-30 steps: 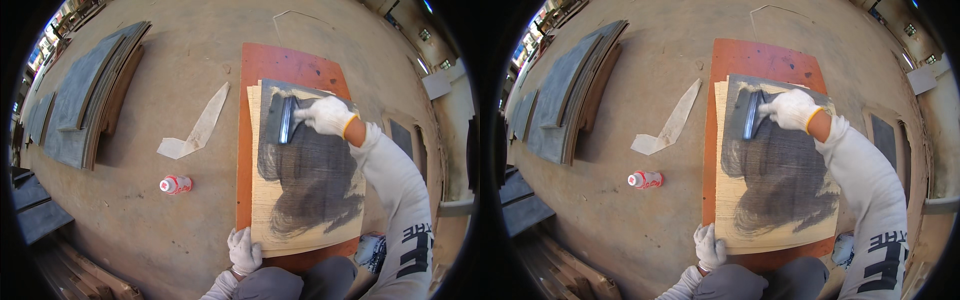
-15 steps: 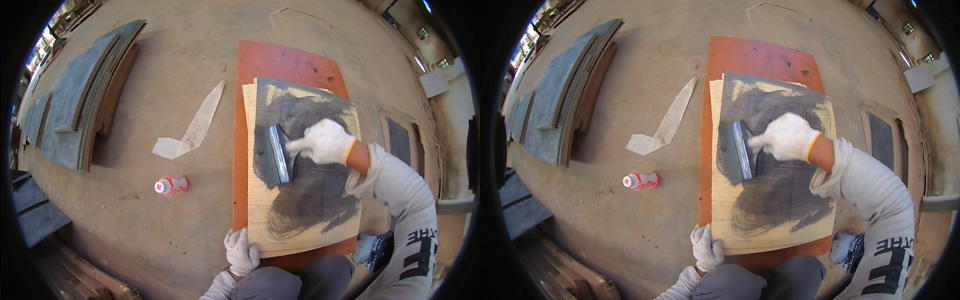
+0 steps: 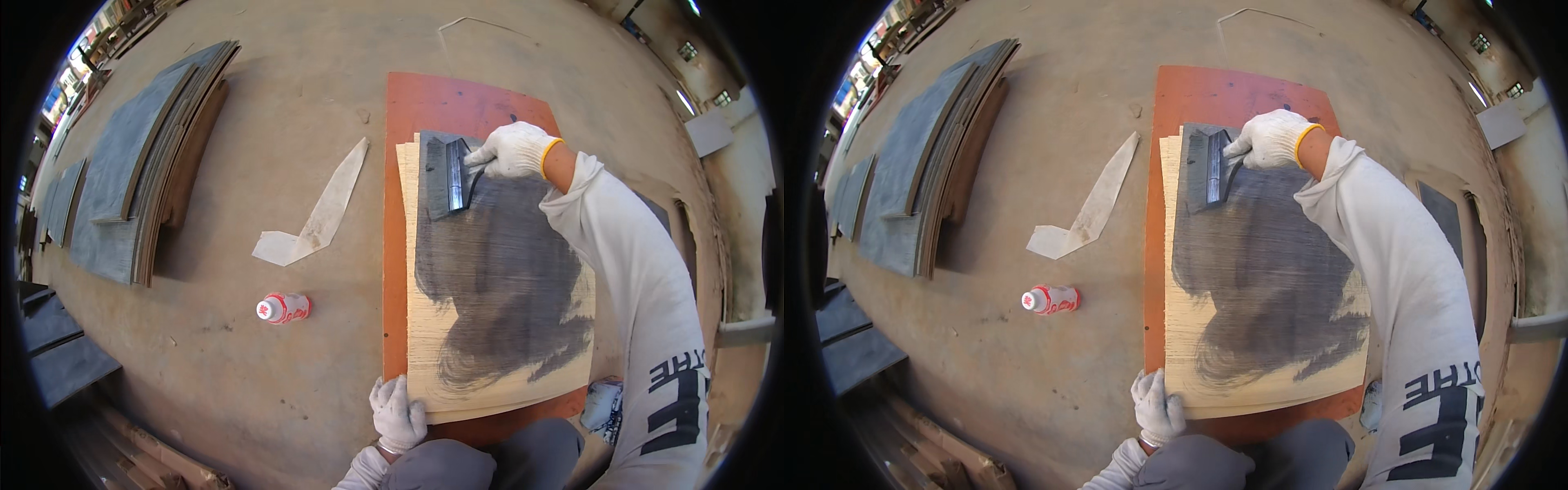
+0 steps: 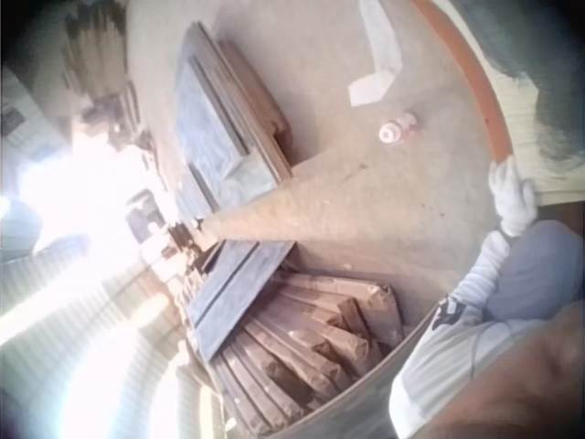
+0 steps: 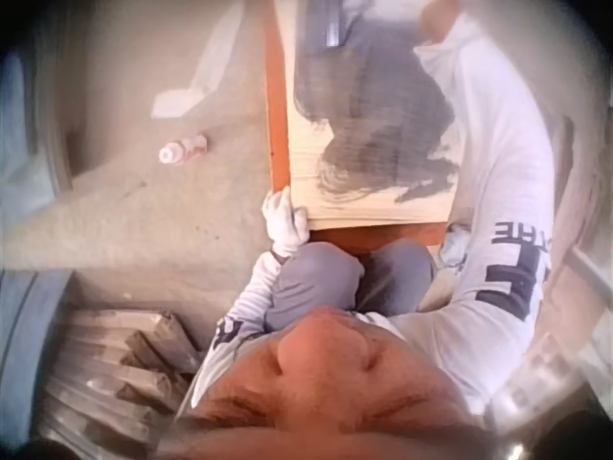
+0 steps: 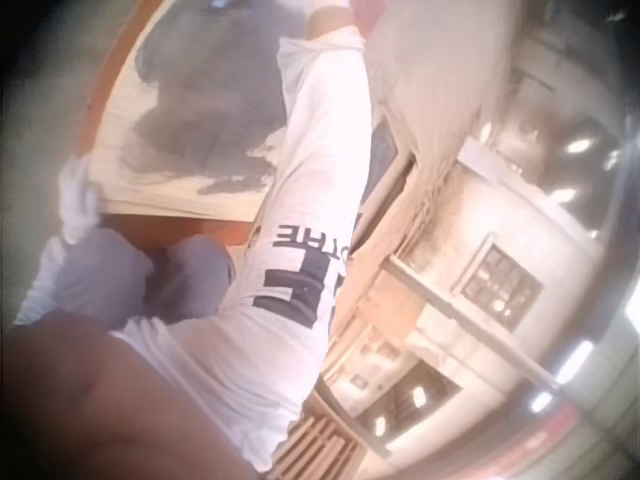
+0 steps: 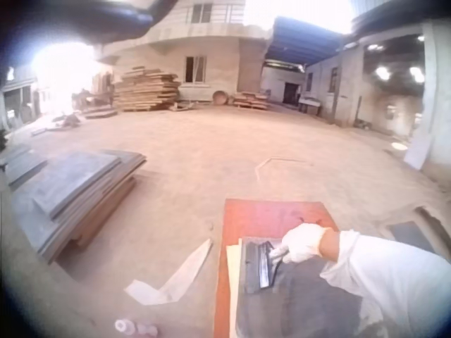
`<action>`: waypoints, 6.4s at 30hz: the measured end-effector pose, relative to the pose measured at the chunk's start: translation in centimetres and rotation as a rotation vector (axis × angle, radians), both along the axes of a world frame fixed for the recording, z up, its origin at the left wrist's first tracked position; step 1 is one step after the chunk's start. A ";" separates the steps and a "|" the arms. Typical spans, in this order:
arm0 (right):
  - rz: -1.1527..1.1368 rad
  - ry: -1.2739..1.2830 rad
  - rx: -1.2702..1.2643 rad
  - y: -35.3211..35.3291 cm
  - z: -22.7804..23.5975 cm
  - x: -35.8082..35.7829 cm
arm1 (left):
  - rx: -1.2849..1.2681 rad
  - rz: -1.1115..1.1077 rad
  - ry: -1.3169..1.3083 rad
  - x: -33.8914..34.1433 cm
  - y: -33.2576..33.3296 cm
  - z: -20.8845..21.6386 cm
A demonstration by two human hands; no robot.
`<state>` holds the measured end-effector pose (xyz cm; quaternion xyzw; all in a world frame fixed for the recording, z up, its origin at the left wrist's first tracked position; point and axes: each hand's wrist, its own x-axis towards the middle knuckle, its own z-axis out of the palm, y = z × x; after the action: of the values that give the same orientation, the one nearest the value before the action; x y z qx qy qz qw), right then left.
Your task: The person applies dark paint to rectangular wooden panels using a brush. They repeatedly dip the brush into a paint container, spread the paint evenly across the surface, and then stack the painted panels on a nearby pile.
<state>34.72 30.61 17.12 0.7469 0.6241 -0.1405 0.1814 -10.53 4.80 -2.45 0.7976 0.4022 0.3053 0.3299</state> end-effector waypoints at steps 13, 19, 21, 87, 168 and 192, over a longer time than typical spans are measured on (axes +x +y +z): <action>-0.280 -0.056 0.021 -10.6 -0.7 3.1 | 0.011 -0.015 0.008 0.5 -0.1 0.3; -0.147 0.023 -0.047 -11.1 0.0 -3.4 | 0.025 0.028 0.002 -0.3 -0.2 -0.7; -0.235 -0.048 0.007 -10.4 -0.7 1.3 | 0.039 0.005 -0.022 0.3 -0.3 -1.0; -0.633 0.072 0.021 -23.5 -4.8 9.4 | 0.004 0.063 -0.022 1.0 -2.0 -0.8; -1.103 0.273 1.098 -73.6 -26.5 -34.4 | 1.263 -1.663 1.021 49.0 -44.7 13.3; -1.040 0.222 1.086 -73.2 -27.3 -33.9 | 0.842 -1.520 0.770 42.5 -43.3 16.6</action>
<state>0.86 -42.62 -10.19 0.9108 0.1876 0.0446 -0.3651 31.99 -38.50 14.14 0.9449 -0.2867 -0.1550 -0.0297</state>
